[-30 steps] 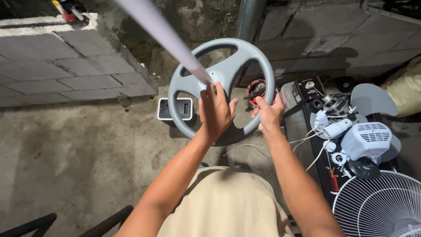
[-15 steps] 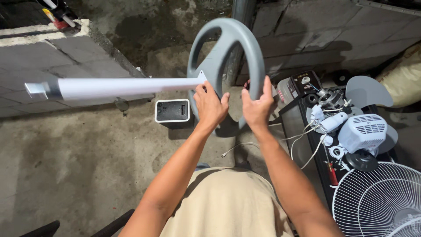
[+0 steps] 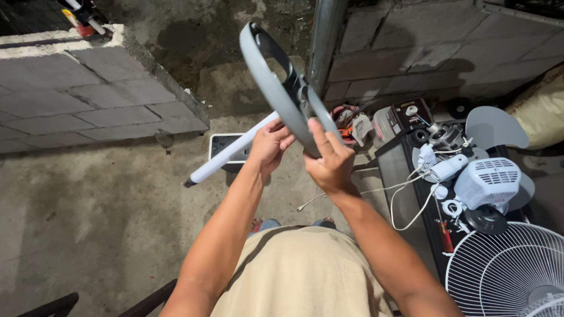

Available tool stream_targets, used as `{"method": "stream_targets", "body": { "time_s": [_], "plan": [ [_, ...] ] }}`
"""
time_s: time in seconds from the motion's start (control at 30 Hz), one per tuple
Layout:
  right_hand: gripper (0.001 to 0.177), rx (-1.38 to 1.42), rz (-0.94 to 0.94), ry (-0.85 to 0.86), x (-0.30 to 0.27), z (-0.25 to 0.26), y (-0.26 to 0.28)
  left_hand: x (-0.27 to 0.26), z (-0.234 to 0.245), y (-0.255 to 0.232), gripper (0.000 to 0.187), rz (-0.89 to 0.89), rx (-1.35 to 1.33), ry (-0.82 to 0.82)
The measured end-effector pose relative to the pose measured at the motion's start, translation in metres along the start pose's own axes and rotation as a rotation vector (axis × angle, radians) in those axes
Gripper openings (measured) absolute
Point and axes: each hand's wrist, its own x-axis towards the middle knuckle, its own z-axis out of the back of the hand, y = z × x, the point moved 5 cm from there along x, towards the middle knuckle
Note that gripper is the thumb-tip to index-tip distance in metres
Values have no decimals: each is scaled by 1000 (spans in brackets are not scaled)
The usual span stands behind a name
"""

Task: The person attaches a grey plastic fan base to a white pole using a screwdriver. They repeatedly tighten and loosen the screws while adjusting the base's position on the pole.

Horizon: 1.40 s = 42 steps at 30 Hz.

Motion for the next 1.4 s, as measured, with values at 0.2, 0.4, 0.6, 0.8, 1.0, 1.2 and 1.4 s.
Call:
{"method": "stream_targets", "body": {
  "time_s": [0.2,0.4,0.6,0.8,1.0,1.2,1.4],
  "plan": [
    [69,172,197,122,3,3,31,3,3,-2,10,-79,-44,-151],
    [53,172,269,328,0,-1,55,13,26,12,21,-62,-30,-184],
    [38,311,100,345,14,1,13,6,32,21,21,-50,-131,-189],
    [92,216,-736,719,56,-67,-142,-5,22,20,26,-53,-87,-89],
    [51,535,-1259,998,26,-98,-165,-25,14,19,29,-66,-104,-7],
    [82,245,-766,841,22,-99,-135,-21,26,34,29,-5,-85,28],
    [99,126,-729,719,16,-92,-132,-2,44,56,29,-12,-80,57]
  ]
}}
